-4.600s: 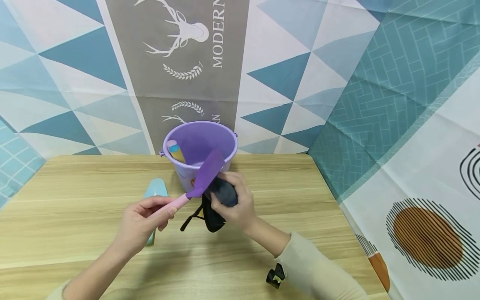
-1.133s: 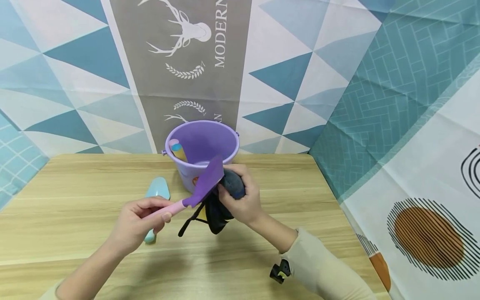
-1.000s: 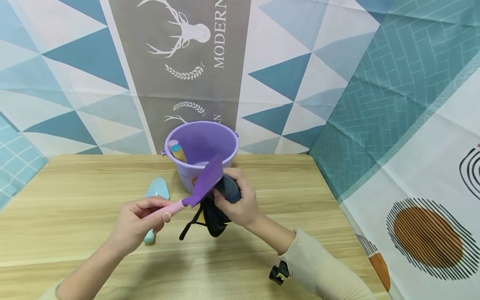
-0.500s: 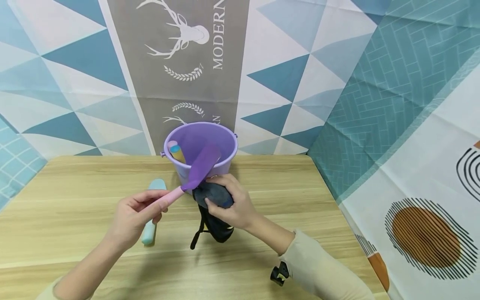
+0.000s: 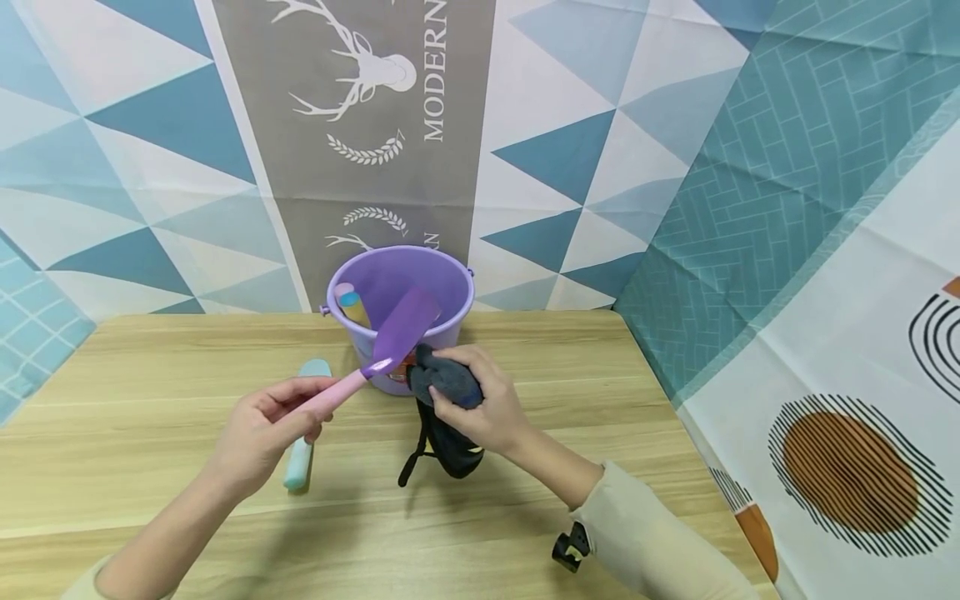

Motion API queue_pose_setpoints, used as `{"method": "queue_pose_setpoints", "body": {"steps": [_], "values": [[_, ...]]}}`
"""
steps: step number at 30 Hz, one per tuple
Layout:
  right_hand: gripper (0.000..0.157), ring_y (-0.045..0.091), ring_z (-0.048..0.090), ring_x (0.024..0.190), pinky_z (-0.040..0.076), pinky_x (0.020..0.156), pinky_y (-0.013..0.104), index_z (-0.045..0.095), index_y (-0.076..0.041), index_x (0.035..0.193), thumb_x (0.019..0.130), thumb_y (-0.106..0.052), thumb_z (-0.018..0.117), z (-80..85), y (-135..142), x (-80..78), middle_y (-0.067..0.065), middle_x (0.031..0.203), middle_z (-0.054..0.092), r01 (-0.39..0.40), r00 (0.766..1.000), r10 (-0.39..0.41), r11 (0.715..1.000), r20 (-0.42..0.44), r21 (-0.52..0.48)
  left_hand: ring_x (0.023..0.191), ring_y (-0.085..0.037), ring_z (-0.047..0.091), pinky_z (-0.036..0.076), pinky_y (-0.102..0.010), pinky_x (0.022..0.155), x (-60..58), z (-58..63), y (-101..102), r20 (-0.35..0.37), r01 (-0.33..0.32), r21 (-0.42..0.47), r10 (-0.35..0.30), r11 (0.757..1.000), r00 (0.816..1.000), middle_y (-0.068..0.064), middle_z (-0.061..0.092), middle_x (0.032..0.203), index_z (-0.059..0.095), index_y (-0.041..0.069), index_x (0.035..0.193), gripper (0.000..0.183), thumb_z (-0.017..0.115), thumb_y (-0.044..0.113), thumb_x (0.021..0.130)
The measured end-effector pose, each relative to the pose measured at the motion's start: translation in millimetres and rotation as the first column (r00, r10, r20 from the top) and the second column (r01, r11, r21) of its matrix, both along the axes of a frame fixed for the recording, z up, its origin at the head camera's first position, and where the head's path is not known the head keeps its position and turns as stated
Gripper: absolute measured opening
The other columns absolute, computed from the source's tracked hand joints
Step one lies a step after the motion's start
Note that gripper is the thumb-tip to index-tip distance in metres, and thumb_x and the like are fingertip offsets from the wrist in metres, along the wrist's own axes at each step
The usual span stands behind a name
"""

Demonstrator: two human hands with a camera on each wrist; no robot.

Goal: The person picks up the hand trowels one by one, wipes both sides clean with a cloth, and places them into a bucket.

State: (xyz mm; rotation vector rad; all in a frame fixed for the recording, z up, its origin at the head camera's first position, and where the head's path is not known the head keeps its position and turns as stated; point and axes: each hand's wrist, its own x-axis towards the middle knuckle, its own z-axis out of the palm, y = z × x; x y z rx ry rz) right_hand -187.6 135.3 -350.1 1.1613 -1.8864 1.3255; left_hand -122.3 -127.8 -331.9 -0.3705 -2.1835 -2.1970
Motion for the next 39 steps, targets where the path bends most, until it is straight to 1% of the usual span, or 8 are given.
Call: {"method": "queue_pose_setpoints", "body": {"steps": [4, 8, 17, 21, 24, 28, 35, 39], "values": [[0.037, 0.019, 0.059, 0.100, 0.052, 0.083, 0.027, 0.057, -0.001, 0.114, 0.078, -0.003, 0.066, 0.1, 5, 0.6, 0.020, 0.108, 0.060, 0.013, 1.000, -0.013, 1.000, 0.015, 0.003, 0.070, -0.008, 0.057, 0.047, -0.020, 0.060, -1.6, -0.3, -1, 0.037, -0.041, -0.066, 0.043, 0.997, 0.998, 0.008, 0.064, 0.090, 0.059, -0.004, 0.117, 0.032, 0.061, 0.002, 0.085], [0.035, 0.020, 0.059, 0.101, 0.052, 0.083, 0.027, 0.057, -0.001, 0.114, 0.081, -0.008, 0.065, -0.8, 8, 0.6, 0.020, 0.111, 0.060, 0.020, 0.999, -0.021, 1.000, 0.029, 0.013, 0.076, -0.008, 0.060, 0.051, -0.020, 0.064, -3.4, 1.3, -1, 0.049, -0.125, -0.106, 0.131, 0.986, 0.990, 0.009, 0.064, 0.095, 0.059, -0.004, 0.118, 0.034, 0.062, 0.003, 0.085], [0.036, 0.021, 0.060, 0.099, 0.052, 0.084, 0.027, 0.057, -0.001, 0.114, 0.081, -0.009, 0.066, -1.3, 13, -0.9, 0.018, 0.108, 0.061, 0.019, 0.999, -0.019, 1.000, 0.030, 0.018, 0.078, -0.008, 0.067, 0.055, -0.022, 0.072, -8.5, 7.5, -1, 0.076, -0.268, -0.059, 0.272, 0.962, 0.959, 0.013, 0.068, 0.096, 0.064, 0.001, 0.114, 0.032, 0.066, 0.005, 0.083], [0.037, 0.020, 0.060, 0.098, 0.052, 0.083, 0.026, 0.057, -0.001, 0.114, 0.079, -0.006, 0.066, -1.4, 14, 0.8, 0.017, 0.107, 0.061, 0.019, 0.999, -0.020, 0.999, 0.031, 0.026, 0.080, -0.006, 0.067, 0.054, -0.020, 0.070, -11.9, 12.5, -2, 0.035, -0.315, -0.104, 0.320, 0.944, 0.947, 0.015, 0.070, 0.093, 0.066, 0.005, 0.113, 0.033, 0.071, 0.013, 0.082], [0.038, 0.020, 0.060, 0.099, 0.052, 0.083, 0.026, 0.057, -0.002, 0.114, 0.077, -0.005, 0.067, -1.6, 15, 2.1, 0.018, 0.108, 0.061, 0.018, 0.999, -0.019, 0.999, 0.033, 0.028, 0.083, -0.004, 0.063, 0.052, -0.018, 0.066, -14.7, 17.6, -3, -0.008, -0.353, -0.194, 0.359, 0.915, 0.933, 0.018, 0.068, 0.094, 0.067, 0.009, 0.113, 0.033, 0.072, 0.017, 0.081], [0.039, 0.021, 0.060, 0.099, 0.052, 0.082, 0.026, 0.057, -0.002, 0.114, 0.076, -0.003, 0.066, -2.1, 16, 2.6, 0.018, 0.108, 0.061, 0.030, 0.999, -0.031, 0.999, 0.031, 0.030, 0.085, -0.005, 0.059, 0.050, -0.019, 0.064, -18.8, 24.7, -4, 0.001, -0.341, -0.274, 0.355, 0.899, 0.935, 0.017, 0.066, 0.096, 0.066, 0.014, 0.116, 0.036, 0.071, 0.022, 0.081], [0.040, 0.020, 0.060, 0.096, 0.052, 0.081, 0.026, 0.058, -0.003, 0.114, 0.076, -0.003, 0.067, -4.2, 19, 3.6, 0.015, 0.106, 0.061, 0.049, 0.998, -0.051, 0.998, 0.028, 0.043, 0.095, -0.003, 0.059, 0.049, -0.018, 0.077, -26.5, 25.8, -4, 0.059, -0.251, -0.276, 0.277, 0.928, 0.959, 0.016, 0.066, 0.099, 0.062, 0.014, 0.121, 0.041, 0.070, 0.027, 0.083], [0.040, 0.020, 0.060, 0.097, 0.052, 0.081, 0.027, 0.058, -0.004, 0.115, 0.076, -0.003, 0.068, -5.4, 21, 4.2, 0.014, 0.107, 0.061, 0.053, 0.998, -0.055, 0.997, 0.039, 0.055, 0.094, -0.003, 0.058, 0.048, -0.017, 0.077, -27.6, 26.7, -2, 0.039, -0.279, -0.302, 0.304, 0.911, 0.952, 0.013, 0.065, 0.100, 0.063, 0.014, 0.118, 0.042, 0.071, 0.034, 0.082]]}}
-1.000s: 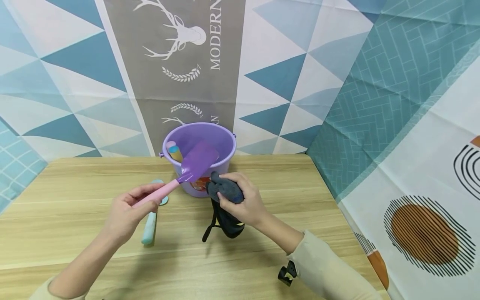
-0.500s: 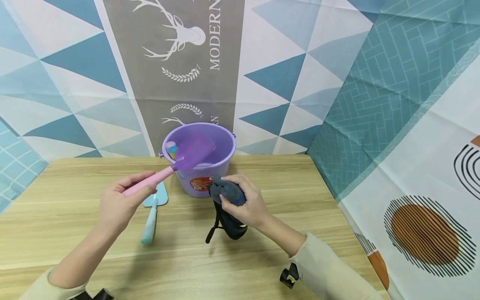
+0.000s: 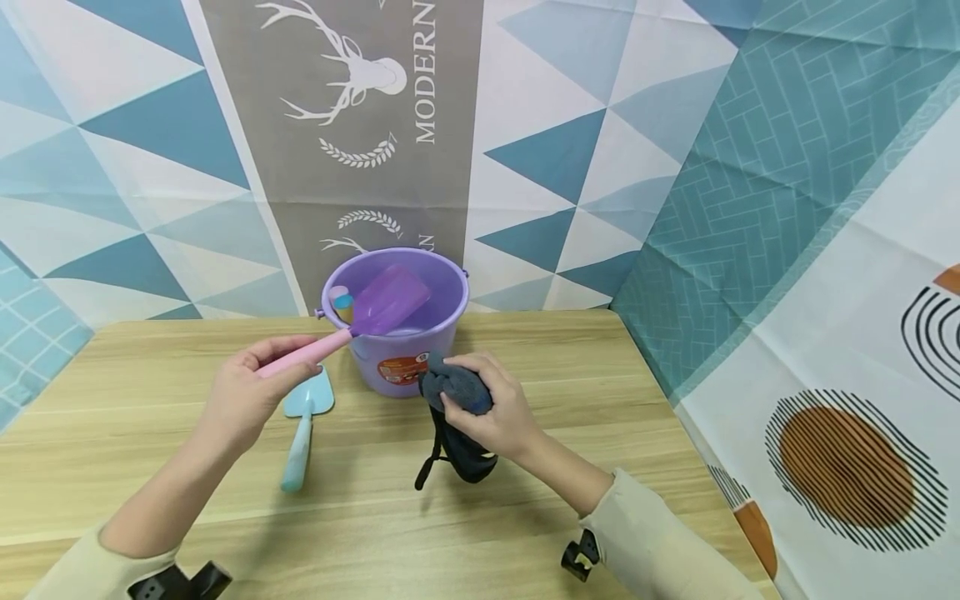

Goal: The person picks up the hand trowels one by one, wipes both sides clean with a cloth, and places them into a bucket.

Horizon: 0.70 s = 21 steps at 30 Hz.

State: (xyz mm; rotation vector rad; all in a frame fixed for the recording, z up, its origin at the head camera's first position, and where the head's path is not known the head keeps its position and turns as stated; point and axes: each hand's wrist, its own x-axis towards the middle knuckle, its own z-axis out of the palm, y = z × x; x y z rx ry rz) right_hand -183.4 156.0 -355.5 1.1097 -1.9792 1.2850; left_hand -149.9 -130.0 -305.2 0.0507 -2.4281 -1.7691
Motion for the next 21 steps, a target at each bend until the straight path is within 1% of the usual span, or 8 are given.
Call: {"method": "queue_pose_setpoints", "body": {"steps": [3, 5, 7, 11, 13, 17, 21], "values": [[0.041, 0.021, 0.060, 0.097, 0.052, 0.081, 0.027, 0.058, -0.004, 0.115, 0.076, -0.002, 0.068, 0.0, 0, 0.1, 0.014, 0.108, 0.061, 0.000, 1.000, 0.000, 1.000, 0.004, 0.004, 0.095, -0.005, 0.058, 0.048, -0.017, 0.075, -0.5, 1.2, 1, -0.021, -0.037, -0.057, 0.036, 0.998, 0.999, 0.008, 0.066, 0.104, 0.065, 0.017, 0.114, 0.039, 0.070, 0.038, 0.081], [0.041, 0.021, 0.059, 0.097, 0.052, 0.080, 0.028, 0.058, -0.004, 0.115, 0.075, -0.002, 0.068, 0.2, 0, 0.3, 0.014, 0.108, 0.061, 0.005, 1.000, -0.005, 1.000, 0.004, 0.009, 0.095, -0.007, 0.058, 0.049, -0.018, 0.074, -1.7, 2.3, 1, -0.037, -0.052, -0.077, 0.049, 0.996, 0.998, 0.005, 0.067, 0.105, 0.066, 0.019, 0.112, 0.037, 0.070, 0.039, 0.081], [0.042, 0.021, 0.059, 0.096, 0.052, 0.080, 0.028, 0.058, -0.005, 0.115, 0.075, -0.002, 0.068, 0.1, 1, 0.5, 0.014, 0.108, 0.061, 0.008, 1.000, -0.008, 1.000, 0.008, 0.014, 0.095, -0.008, 0.058, 0.049, -0.019, 0.073, -3.3, 3.3, 1, -0.057, -0.065, -0.089, 0.060, 0.994, 0.997, 0.004, 0.068, 0.106, 0.067, 0.020, 0.111, 0.036, 0.071, 0.039, 0.081], [0.042, 0.020, 0.059, 0.095, 0.052, 0.079, 0.028, 0.058, -0.005, 0.116, 0.075, -0.002, 0.068, 0.0, 1, 1.4, 0.013, 0.107, 0.061, 0.010, 1.000, -0.010, 1.000, 0.021, 0.018, 0.092, -0.009, 0.059, 0.050, -0.019, 0.071, -8.5, 5.8, 3, -0.100, -0.091, -0.093, 0.082, 0.991, 0.992, 0.002, 0.068, 0.104, 0.068, 0.018, 0.109, 0.036, 0.073, 0.037, 0.079], [0.042, 0.020, 0.059, 0.095, 0.052, 0.079, 0.028, 0.058, -0.005, 0.116, 0.076, -0.002, 0.068, 0.0, 1, 1.8, 0.013, 0.107, 0.061, 0.010, 1.000, -0.010, 1.000, 0.021, 0.017, 0.089, -0.009, 0.060, 0.050, -0.019, 0.067, -11.5, 7.3, 4, -0.119, -0.108, -0.081, 0.097, 0.991, 0.988, 0.002, 0.069, 0.102, 0.068, 0.017, 0.109, 0.036, 0.074, 0.034, 0.079], [0.041, 0.020, 0.059, 0.094, 0.052, 0.078, 0.028, 0.058, -0.005, 0.116, 0.076, -0.003, 0.068, 0.1, 1, 1.7, 0.013, 0.107, 0.061, 0.010, 1.000, -0.010, 1.000, 0.019, 0.016, 0.083, -0.008, 0.063, 0.050, -0.020, 0.061, -16.8, 9.9, 6, -0.158, -0.128, -0.023, 0.123, 0.991, 0.980, 0.004, 0.069, 0.096, 0.068, 0.014, 0.107, 0.035, 0.075, 0.030, 0.077], [0.042, 0.020, 0.059, 0.094, 0.052, 0.078, 0.027, 0.058, -0.006, 0.116, 0.076, -0.003, 0.068, -0.5, 1, 1.4, 0.013, 0.107, 0.060, 0.007, 1.000, -0.007, 1.000, 0.016, 0.016, 0.081, -0.007, 0.062, 0.050, -0.018, 0.061, -20.4, 11.2, 8, -0.205, -0.142, 0.029, 0.145, 0.989, 0.968, 0.008, 0.068, 0.092, 0.069, 0.011, 0.105, 0.034, 0.077, 0.027, 0.076]]}}
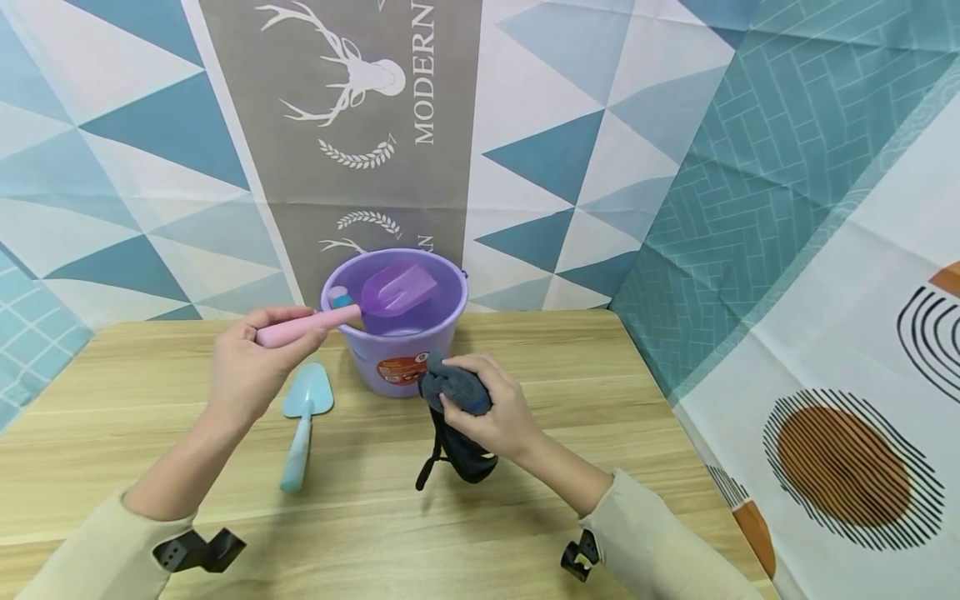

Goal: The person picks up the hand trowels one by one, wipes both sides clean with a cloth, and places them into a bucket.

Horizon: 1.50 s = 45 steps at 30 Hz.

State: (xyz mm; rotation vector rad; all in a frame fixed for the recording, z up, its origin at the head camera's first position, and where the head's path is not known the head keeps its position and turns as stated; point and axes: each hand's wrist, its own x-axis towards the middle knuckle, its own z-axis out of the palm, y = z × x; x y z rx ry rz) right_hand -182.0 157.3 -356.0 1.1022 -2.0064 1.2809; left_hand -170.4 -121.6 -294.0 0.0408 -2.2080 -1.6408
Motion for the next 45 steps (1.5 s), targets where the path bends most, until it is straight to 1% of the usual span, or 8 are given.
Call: {"method": "queue_pose_setpoints", "body": {"steps": [4, 8, 11, 20, 30, 34, 40, 45], "values": [[0.042, 0.020, 0.059, 0.095, 0.052, 0.079, 0.027, 0.058, -0.006, 0.116, 0.075, -0.002, 0.068, -0.9, 0, -0.5, 0.013, 0.108, 0.060, -0.006, 1.000, 0.006, 1.000, 0.001, 0.001, 0.082, -0.003, 0.066, 0.054, -0.016, 0.067, -5.1, 0.6, 2, -0.080, 0.046, 0.073, -0.040, 0.996, 0.996, 0.009, 0.070, 0.094, 0.069, 0.006, 0.104, 0.031, 0.076, 0.017, 0.077], [0.043, 0.020, 0.059, 0.096, 0.052, 0.080, 0.027, 0.058, -0.006, 0.116, 0.075, -0.001, 0.068, -1.5, 0, -0.5, 0.013, 0.109, 0.060, -0.012, 1.000, 0.012, 1.000, 0.012, 0.006, 0.083, -0.003, 0.068, 0.054, -0.017, 0.071, -10.1, 1.1, 5, -0.123, 0.103, 0.091, -0.092, 0.990, 0.988, 0.004, 0.072, 0.102, 0.071, 0.008, 0.101, 0.024, 0.075, 0.013, 0.078], [0.044, 0.019, 0.058, 0.095, 0.052, 0.079, 0.027, 0.058, -0.006, 0.116, 0.074, 0.001, 0.069, -2.3, 1, -0.7, 0.012, 0.108, 0.059, -0.014, 1.000, 0.014, 1.000, 0.007, 0.023, 0.082, -0.002, 0.068, 0.054, -0.015, 0.068, -12.7, 1.4, 6, -0.118, 0.108, 0.070, -0.099, 0.992, 0.988, 0.001, 0.071, 0.106, 0.070, 0.010, 0.101, 0.024, 0.075, 0.016, 0.079], [0.041, 0.020, 0.058, 0.097, 0.053, 0.080, 0.031, 0.058, -0.008, 0.115, 0.076, -0.006, 0.070, -2.9, 0, -0.9, 0.010, 0.108, 0.061, -0.023, 0.998, 0.029, 0.992, -0.053, 0.124, 0.096, 0.002, 0.061, 0.052, -0.013, 0.075, -19.9, -1.8, 10, -0.165, 0.084, 0.011, -0.082, 0.996, 0.983, -0.007, 0.066, 0.111, 0.067, -0.002, 0.102, 0.029, 0.074, 0.012, 0.078], [0.039, 0.018, 0.058, 0.100, 0.053, 0.084, 0.032, 0.056, -0.010, 0.118, 0.081, -0.015, 0.069, -3.3, 1, 0.0, 0.009, 0.110, 0.060, -0.049, 0.998, 0.055, 0.985, -0.033, 0.163, 0.104, -0.002, 0.056, 0.044, -0.018, 0.089, -29.4, 0.3, 13, -0.113, 0.065, -0.061, -0.072, 0.996, 0.991, -0.005, 0.066, 0.109, 0.073, 0.013, 0.086, 0.022, 0.079, 0.031, 0.075], [0.041, 0.019, 0.058, 0.101, 0.053, 0.084, 0.031, 0.056, -0.009, 0.119, 0.080, -0.012, 0.069, -4.4, 1, -0.8, 0.009, 0.111, 0.059, -0.070, 0.996, 0.077, 0.984, -0.035, 0.167, 0.103, -0.003, 0.056, 0.043, -0.025, 0.091, -31.2, 2.1, 13, -0.099, 0.071, -0.073, -0.078, 0.995, 0.992, -0.003, 0.066, 0.109, 0.071, 0.011, 0.084, 0.024, 0.079, 0.032, 0.074], [0.039, 0.019, 0.058, 0.101, 0.053, 0.084, 0.031, 0.055, -0.009, 0.119, 0.083, -0.017, 0.068, -5.1, 1, -1.2, 0.010, 0.111, 0.059, -0.076, 0.996, 0.084, 0.982, -0.041, 0.174, 0.103, -0.005, 0.058, 0.045, -0.022, 0.088, -35.6, 1.2, 15, -0.104, 0.067, -0.070, -0.074, 0.995, 0.992, -0.006, 0.067, 0.109, 0.069, 0.005, 0.085, 0.026, 0.077, 0.028, 0.077], [0.038, 0.019, 0.058, 0.100, 0.054, 0.082, 0.032, 0.055, -0.009, 0.118, 0.084, -0.019, 0.067, -7.0, 1, -1.3, 0.010, 0.111, 0.059, -0.070, 0.996, 0.079, 0.981, -0.048, 0.179, 0.092, -0.003, 0.057, 0.046, -0.022, 0.079, -38.4, -0.4, 18, -0.124, 0.061, -0.063, -0.069, 0.996, 0.990, -0.007, 0.068, 0.107, 0.069, 0.002, 0.084, 0.027, 0.078, 0.027, 0.076]]}}
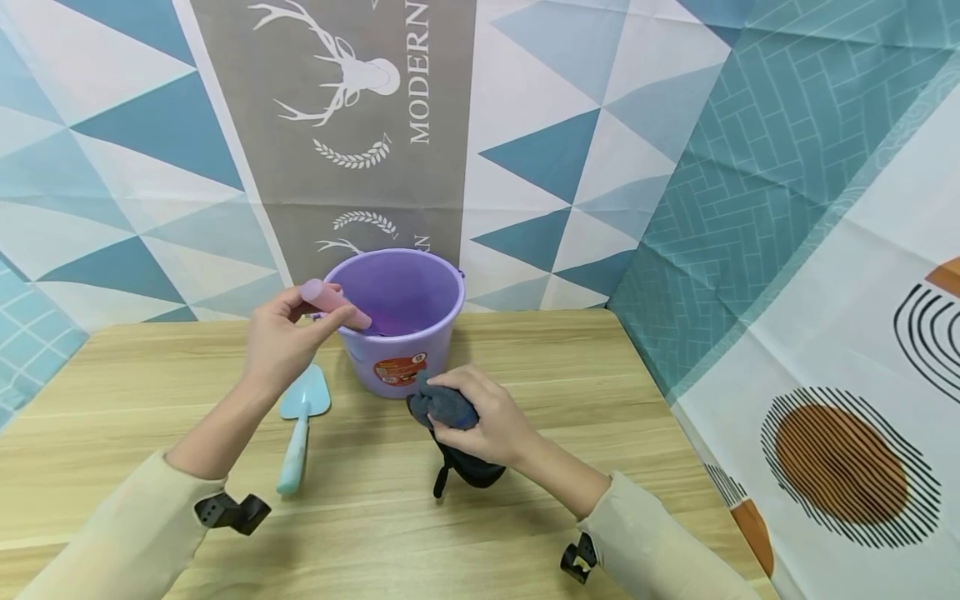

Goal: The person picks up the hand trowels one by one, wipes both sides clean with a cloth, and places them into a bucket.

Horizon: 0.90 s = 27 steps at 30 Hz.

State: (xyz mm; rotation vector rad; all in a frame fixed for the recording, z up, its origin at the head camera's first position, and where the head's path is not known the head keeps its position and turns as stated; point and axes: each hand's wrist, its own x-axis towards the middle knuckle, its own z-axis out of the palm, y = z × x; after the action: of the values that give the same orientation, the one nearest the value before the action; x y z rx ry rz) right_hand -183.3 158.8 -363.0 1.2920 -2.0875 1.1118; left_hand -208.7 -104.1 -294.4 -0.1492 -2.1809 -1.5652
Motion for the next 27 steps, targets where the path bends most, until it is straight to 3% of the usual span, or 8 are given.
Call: {"method": "queue_pose_setpoints", "body": {"steps": [10, 19, 27], "values": [[0.038, 0.019, 0.058, 0.101, 0.054, 0.082, 0.033, 0.055, -0.009, 0.119, 0.086, -0.024, 0.065, 0.2, 1, -0.6, 0.010, 0.112, 0.059, 0.004, 1.000, -0.004, 1.000, -0.010, 0.015, 0.082, -0.010, 0.053, 0.041, -0.015, 0.068, -2.7, -5.1, 3, -0.020, -0.022, -0.051, 0.021, 0.998, 1.000, -0.002, 0.057, 0.086, 0.066, 0.003, 0.082, 0.033, 0.077, 0.033, 0.077], [0.039, 0.019, 0.058, 0.102, 0.054, 0.083, 0.033, 0.054, -0.009, 0.120, 0.087, -0.028, 0.063, -1.2, 2, -1.9, 0.010, 0.113, 0.059, 0.011, 1.000, -0.011, 0.999, -0.009, 0.031, 0.079, -0.012, 0.052, 0.040, -0.017, 0.063, -11.5, -13.1, 5, -0.032, -0.045, -0.043, 0.044, 0.998, 0.999, -0.004, 0.057, 0.085, 0.066, 0.003, 0.085, 0.031, 0.078, 0.031, 0.075], [0.039, 0.019, 0.059, 0.101, 0.054, 0.082, 0.033, 0.054, -0.010, 0.120, 0.088, -0.030, 0.062, -2.0, 2, -1.7, 0.009, 0.112, 0.059, 0.018, 1.000, -0.018, 0.999, -0.008, 0.038, 0.077, -0.006, 0.054, 0.042, -0.015, 0.064, -17.2, -18.2, 8, -0.036, -0.051, -0.025, 0.050, 0.998, 0.998, -0.004, 0.060, 0.087, 0.069, 0.004, 0.092, 0.032, 0.078, 0.029, 0.076]]}}
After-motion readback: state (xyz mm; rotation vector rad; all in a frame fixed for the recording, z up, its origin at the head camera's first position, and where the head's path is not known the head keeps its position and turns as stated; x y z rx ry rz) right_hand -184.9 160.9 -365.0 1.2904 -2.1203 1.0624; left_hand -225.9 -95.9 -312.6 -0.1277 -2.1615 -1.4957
